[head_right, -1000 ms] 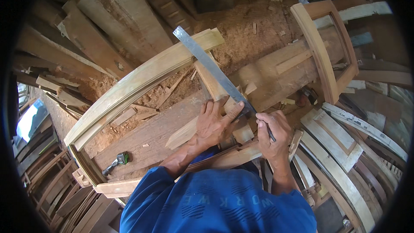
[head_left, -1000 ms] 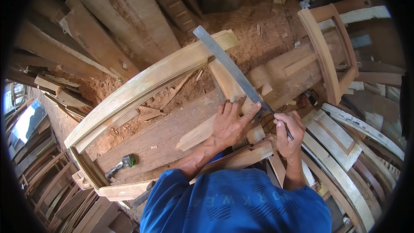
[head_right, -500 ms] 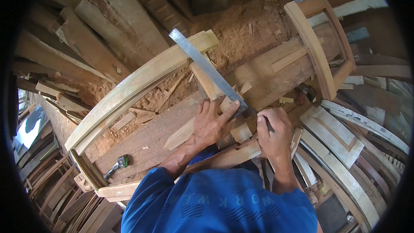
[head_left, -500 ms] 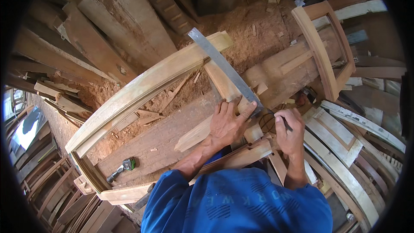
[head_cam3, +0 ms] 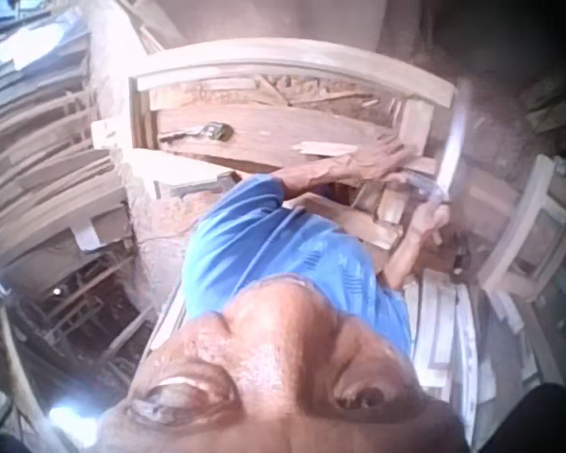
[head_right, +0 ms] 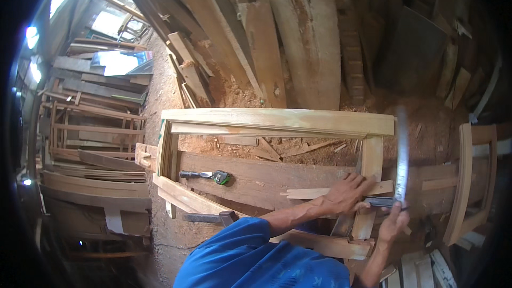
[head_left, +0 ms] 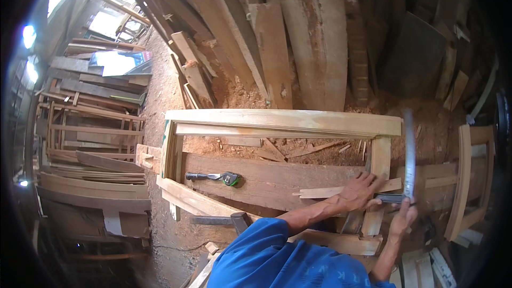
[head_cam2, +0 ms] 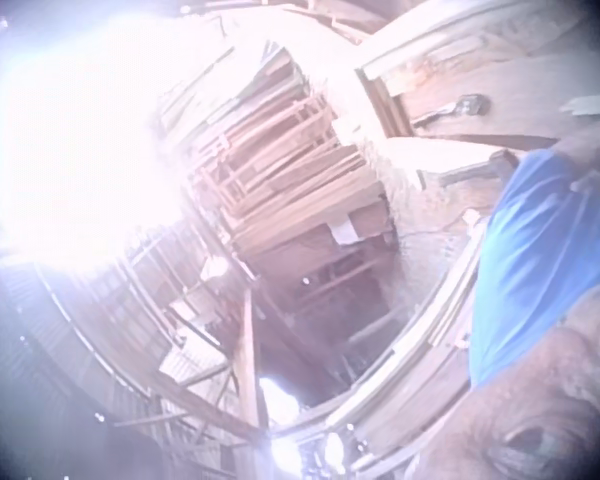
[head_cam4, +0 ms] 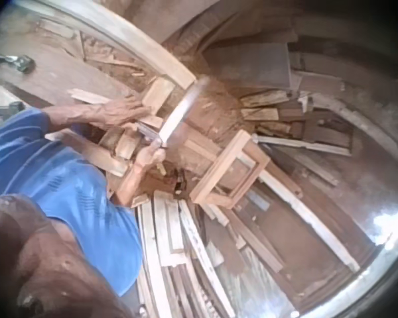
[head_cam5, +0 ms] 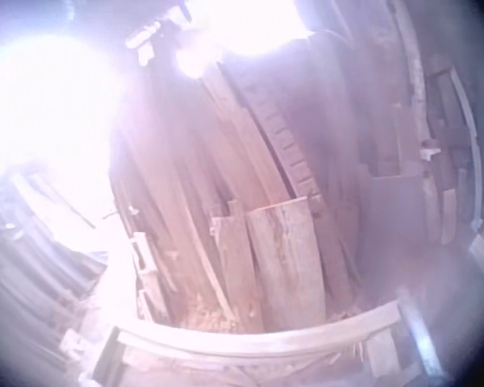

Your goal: The person measures a wooden frame with a measuring tape and then uses an axe as a mallet to drive a wooden peg into a joint.

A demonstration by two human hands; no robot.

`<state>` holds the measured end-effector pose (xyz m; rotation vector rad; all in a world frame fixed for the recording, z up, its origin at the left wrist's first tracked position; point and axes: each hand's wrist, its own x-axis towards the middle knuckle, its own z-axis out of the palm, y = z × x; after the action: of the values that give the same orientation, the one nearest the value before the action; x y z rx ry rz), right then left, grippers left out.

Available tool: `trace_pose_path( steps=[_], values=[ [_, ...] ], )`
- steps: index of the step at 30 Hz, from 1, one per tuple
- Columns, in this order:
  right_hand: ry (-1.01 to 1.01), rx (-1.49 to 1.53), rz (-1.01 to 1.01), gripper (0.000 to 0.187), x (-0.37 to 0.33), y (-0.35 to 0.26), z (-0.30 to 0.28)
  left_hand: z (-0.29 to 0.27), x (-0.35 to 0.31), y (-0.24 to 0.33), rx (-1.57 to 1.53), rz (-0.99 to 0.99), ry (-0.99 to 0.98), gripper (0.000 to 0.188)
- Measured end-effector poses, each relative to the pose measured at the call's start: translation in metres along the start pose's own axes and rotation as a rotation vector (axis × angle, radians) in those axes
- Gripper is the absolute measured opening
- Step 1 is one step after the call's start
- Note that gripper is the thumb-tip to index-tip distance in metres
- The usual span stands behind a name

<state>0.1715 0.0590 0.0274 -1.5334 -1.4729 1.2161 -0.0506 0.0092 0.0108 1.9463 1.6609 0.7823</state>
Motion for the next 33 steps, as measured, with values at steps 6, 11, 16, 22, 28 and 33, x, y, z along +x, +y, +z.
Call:
trace_pose_path(
  steps=[6,11,16,22,28,33],
  values=[
    [0.308,-0.055,-0.049,0.038,0.031,0.024,-0.062,-0.006,-0.01,-0.04,-0.117,-0.303,-0.059,0.045],
    [0.343,0.068,0.009,0.037,0.021,-0.035,-0.055,-0.011,-0.016,-0.05,-0.294,-0.443,-0.213,0.044],
    [0.244,0.512,0.17,0.024,0.01,-0.007,-0.068,0.01,-0.004,-0.045,0.005,-0.115,0.155,0.042],
    [0.133,0.051,0.158,0.025,-0.017,-0.077,0.025,-0.013,-0.016,0.024,-0.455,0.0,0.081,0.056],
    [-0.126,0.177,0.199,0.019,-0.047,-0.074,0.037,0.01,-0.022,0.016,-0.788,-0.136,-0.016,0.046],
    [0.071,-0.639,-0.374,0.031,-0.006,-0.097,0.008,-0.039,-0.02,-0.047,-1.239,-0.676,-0.227,0.032]
  ],
)
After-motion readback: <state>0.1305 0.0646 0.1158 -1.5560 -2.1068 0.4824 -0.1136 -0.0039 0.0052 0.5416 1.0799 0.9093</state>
